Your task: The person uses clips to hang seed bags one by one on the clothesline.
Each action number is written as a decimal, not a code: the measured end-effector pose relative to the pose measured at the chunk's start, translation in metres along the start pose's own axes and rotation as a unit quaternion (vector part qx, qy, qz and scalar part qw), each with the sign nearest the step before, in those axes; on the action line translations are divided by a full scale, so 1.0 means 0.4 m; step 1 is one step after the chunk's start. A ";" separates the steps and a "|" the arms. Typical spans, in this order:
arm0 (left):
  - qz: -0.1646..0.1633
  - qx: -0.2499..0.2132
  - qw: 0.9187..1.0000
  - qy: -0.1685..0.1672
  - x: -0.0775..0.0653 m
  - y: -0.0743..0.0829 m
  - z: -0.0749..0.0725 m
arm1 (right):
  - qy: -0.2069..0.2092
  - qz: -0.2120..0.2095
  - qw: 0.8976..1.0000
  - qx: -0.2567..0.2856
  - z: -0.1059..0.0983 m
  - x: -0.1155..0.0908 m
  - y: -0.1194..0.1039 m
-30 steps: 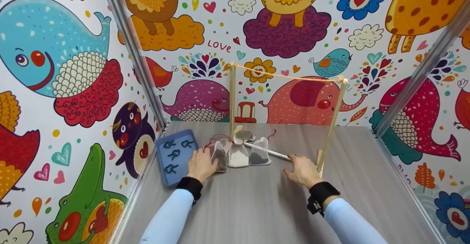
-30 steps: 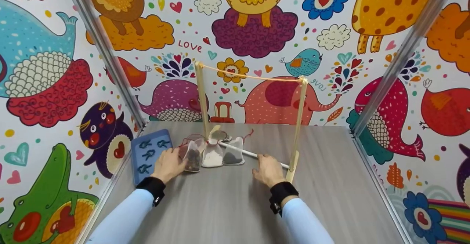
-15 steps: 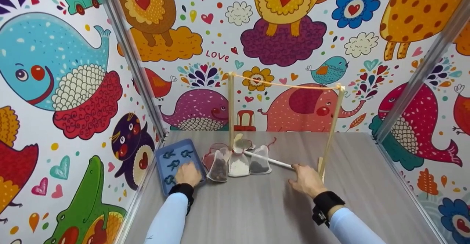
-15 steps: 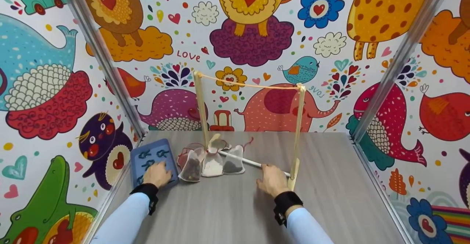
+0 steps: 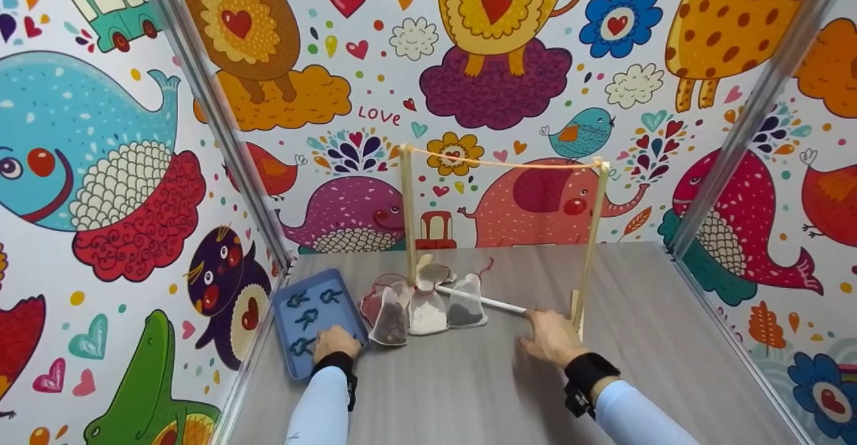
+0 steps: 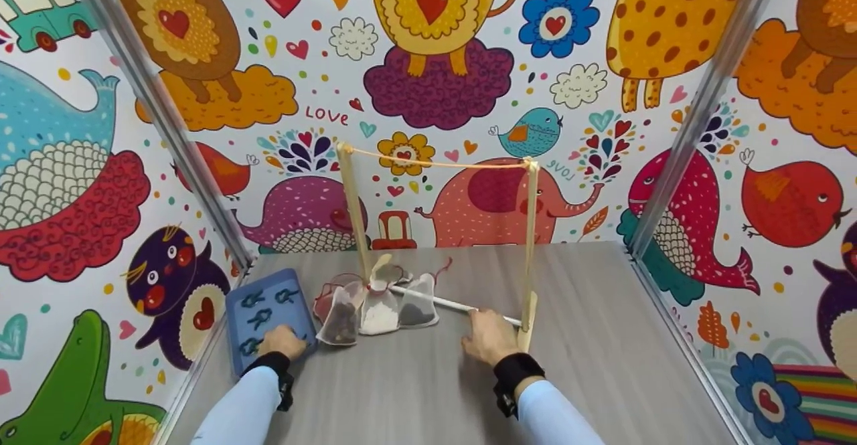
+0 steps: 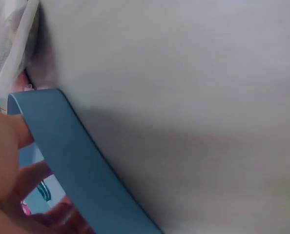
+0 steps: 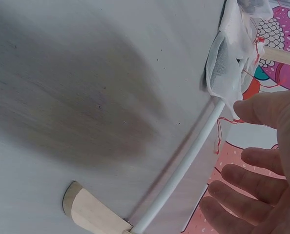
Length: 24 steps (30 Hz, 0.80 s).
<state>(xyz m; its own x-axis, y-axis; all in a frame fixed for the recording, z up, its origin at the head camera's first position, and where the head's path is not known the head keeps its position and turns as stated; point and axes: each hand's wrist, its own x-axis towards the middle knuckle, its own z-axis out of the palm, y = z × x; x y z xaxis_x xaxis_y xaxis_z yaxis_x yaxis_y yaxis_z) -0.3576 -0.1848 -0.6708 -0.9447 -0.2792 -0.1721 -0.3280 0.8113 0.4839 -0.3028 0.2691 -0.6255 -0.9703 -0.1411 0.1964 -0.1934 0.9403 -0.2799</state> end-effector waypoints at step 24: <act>0.057 -0.008 0.998 0.039 0.007 0.048 -0.023 | -0.028 -0.003 0.998 0.052 -0.001 0.010 -0.038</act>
<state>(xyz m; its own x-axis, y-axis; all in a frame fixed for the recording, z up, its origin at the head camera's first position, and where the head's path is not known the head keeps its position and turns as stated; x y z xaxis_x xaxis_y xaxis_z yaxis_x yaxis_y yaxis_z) -0.3664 -0.1746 -0.6541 -0.9730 -0.2256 -0.0479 -0.2179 0.8315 0.5111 -0.3037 0.2542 -0.6202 -0.9753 -0.1657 0.1459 -0.2096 0.9029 -0.3753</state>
